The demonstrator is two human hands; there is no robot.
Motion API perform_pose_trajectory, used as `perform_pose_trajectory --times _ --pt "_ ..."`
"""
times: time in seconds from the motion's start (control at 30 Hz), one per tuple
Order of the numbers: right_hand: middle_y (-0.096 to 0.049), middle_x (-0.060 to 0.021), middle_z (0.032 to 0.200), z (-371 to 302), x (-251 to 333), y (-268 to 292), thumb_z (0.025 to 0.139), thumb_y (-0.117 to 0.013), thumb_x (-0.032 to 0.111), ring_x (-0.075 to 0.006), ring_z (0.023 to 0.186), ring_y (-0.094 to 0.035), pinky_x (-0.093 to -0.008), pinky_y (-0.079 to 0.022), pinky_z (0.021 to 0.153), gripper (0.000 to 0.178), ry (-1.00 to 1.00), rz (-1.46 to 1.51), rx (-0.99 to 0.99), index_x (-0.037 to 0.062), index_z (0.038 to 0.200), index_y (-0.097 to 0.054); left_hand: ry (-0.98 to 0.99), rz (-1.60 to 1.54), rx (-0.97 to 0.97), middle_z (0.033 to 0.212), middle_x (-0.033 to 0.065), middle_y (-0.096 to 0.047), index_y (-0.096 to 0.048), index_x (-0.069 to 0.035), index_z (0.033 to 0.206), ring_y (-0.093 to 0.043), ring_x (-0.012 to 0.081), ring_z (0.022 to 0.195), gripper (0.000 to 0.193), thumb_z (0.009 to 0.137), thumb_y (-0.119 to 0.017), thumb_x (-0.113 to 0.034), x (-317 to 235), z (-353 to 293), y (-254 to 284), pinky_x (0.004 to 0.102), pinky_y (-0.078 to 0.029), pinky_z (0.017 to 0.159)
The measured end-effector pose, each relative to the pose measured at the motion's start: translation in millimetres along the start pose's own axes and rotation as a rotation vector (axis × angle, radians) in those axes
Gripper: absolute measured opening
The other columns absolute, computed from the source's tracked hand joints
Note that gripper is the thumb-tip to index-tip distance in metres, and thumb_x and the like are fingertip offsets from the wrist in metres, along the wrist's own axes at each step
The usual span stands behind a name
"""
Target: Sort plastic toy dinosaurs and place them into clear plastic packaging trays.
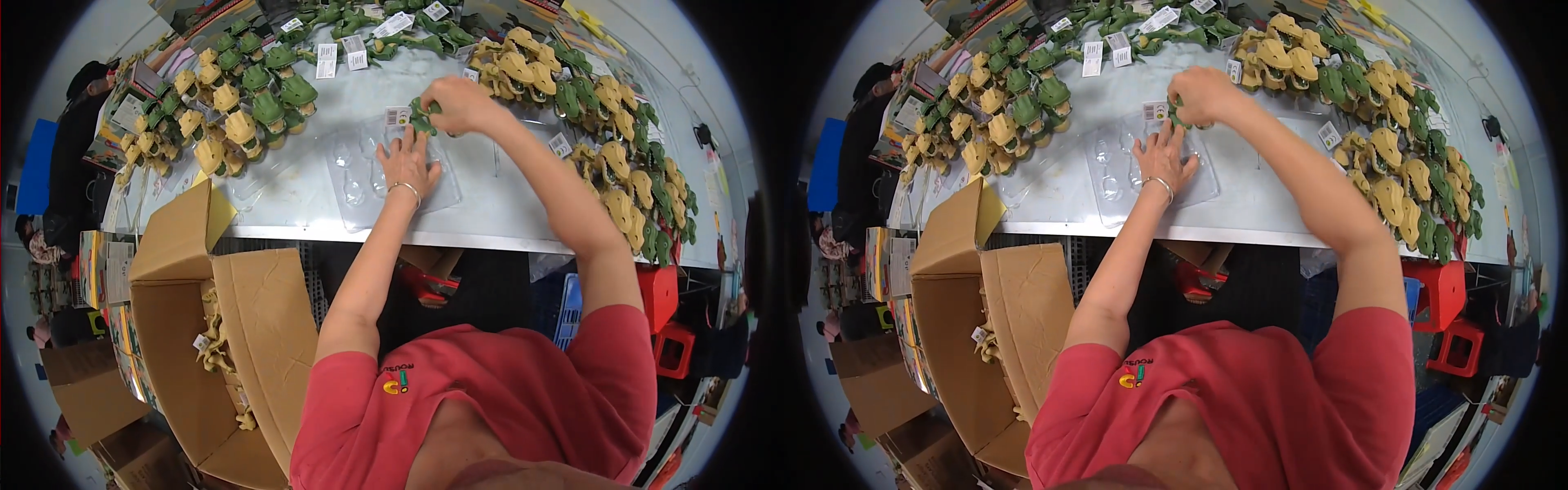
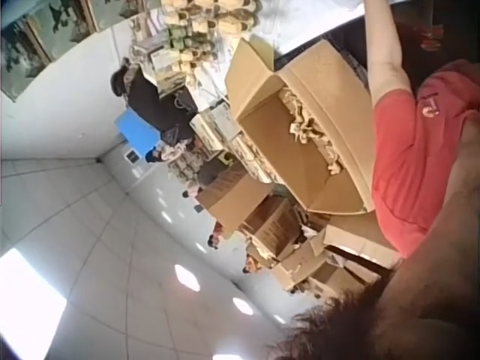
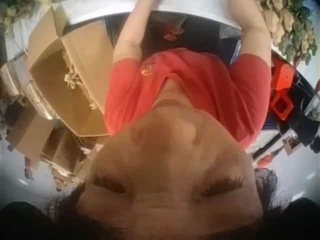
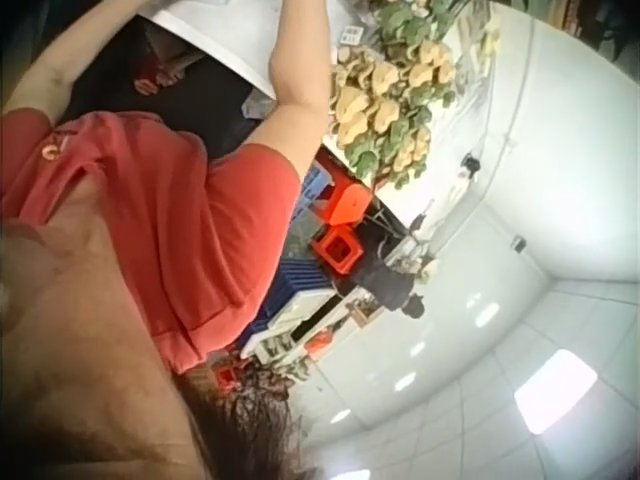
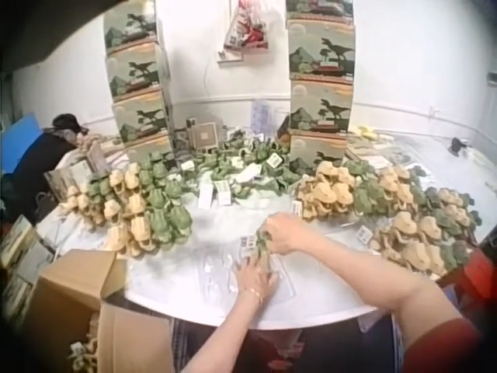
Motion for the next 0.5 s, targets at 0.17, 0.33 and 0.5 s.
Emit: perform_pose_trajectory --times 0.17,0.33,0.5 --pt "-0.066 -0.0093 0.078 45.8 17.5 44.0 0.067 -0.063 0.015 -0.0232 0.072 -0.064 -0.0375 -0.052 0.049 0.018 -0.191 0.084 0.482 0.0067 0.083 -0.067 0.018 0.04 -0.042 0.141 0.0081 -0.036 -0.042 -0.017 0.132 -0.045 0.0284 0.115 0.065 0.071 -0.059 -0.034 3.9 -2.4 -3.3 0.0585 -0.023 0.1" --pt "-0.066 -0.0164 0.087 60.9 28.8 38.3 0.065 -0.064 0.011 -0.0292 0.074 -0.066 -0.0399 -0.055 0.054 0.022 -0.259 0.079 0.471 -0.0015 0.083 -0.066 0.01 0.044 -0.023 0.142 0.0071 -0.035 -0.042 -0.019 0.133 -0.045 0.0309 0.113 0.065 0.071 -0.058 -0.03 -3.7 1.2 -1.6 0.0604 -0.023 0.099" --pt "-0.066 -0.0174 0.095 36.7 39.9 24.4 0.068 -0.065 0.024 -0.0324 0.088 -0.064 -0.0415 -0.053 0.073 0.033 -0.164 -0.082 0.323 0.0049 0.094 -0.068 0.0 0.087 0.071 0.143 0.006 -0.032 -0.045 -0.019 0.131 -0.042 0.0328 0.115 0.062 0.072 -0.059 -0.032 -2.7 2.3 5.2 0.0597 -0.02 0.101"
Point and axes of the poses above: each hand's wrist, its own z-axis towards the middle knuckle, its own y-axis out of the back of the hand, x = y × z, the point moved 1 cm from there along z, towards the middle knuckle
